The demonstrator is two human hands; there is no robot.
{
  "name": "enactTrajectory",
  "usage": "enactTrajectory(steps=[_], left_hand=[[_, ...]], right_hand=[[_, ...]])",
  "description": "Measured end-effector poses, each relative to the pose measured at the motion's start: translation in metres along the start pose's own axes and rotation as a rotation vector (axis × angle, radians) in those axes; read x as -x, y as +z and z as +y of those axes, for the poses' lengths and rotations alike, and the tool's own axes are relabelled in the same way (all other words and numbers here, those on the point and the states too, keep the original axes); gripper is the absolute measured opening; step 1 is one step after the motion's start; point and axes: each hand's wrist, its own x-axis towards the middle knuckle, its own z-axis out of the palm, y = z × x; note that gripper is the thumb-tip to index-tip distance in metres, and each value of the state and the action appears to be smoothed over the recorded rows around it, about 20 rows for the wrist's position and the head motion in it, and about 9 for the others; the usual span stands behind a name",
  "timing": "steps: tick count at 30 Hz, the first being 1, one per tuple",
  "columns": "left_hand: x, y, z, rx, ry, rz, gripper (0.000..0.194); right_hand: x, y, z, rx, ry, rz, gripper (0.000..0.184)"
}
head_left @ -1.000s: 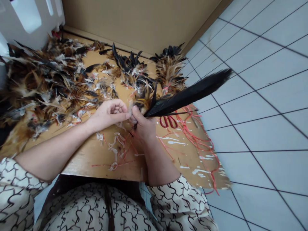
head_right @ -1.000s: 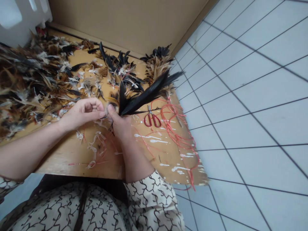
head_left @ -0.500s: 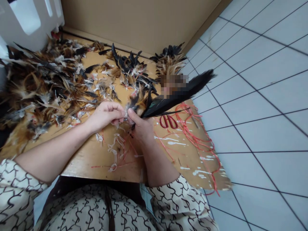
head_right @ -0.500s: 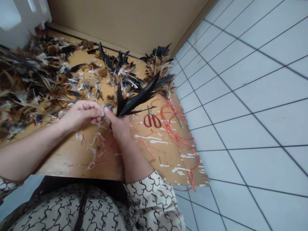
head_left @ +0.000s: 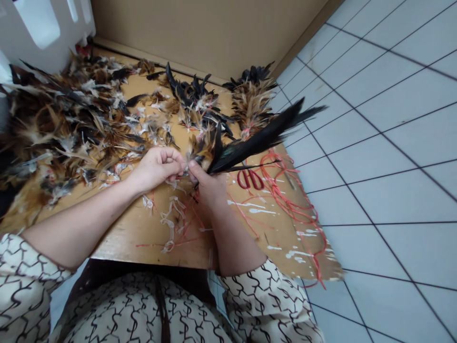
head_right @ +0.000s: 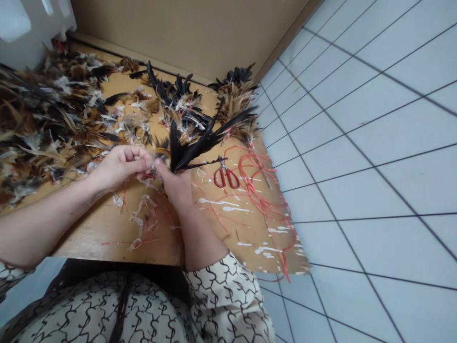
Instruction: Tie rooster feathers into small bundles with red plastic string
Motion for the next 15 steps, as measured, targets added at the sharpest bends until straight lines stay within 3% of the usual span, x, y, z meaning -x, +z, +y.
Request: enactTrajectory(steps=[15], left_hand=[[-0.0019,0.0027,-0.0077,-0.019,0.086,0.043,0.013]], right_hand=[[-0.0014,0.0023,-0.0011,0.034,0.085,-0.059,0.022]])
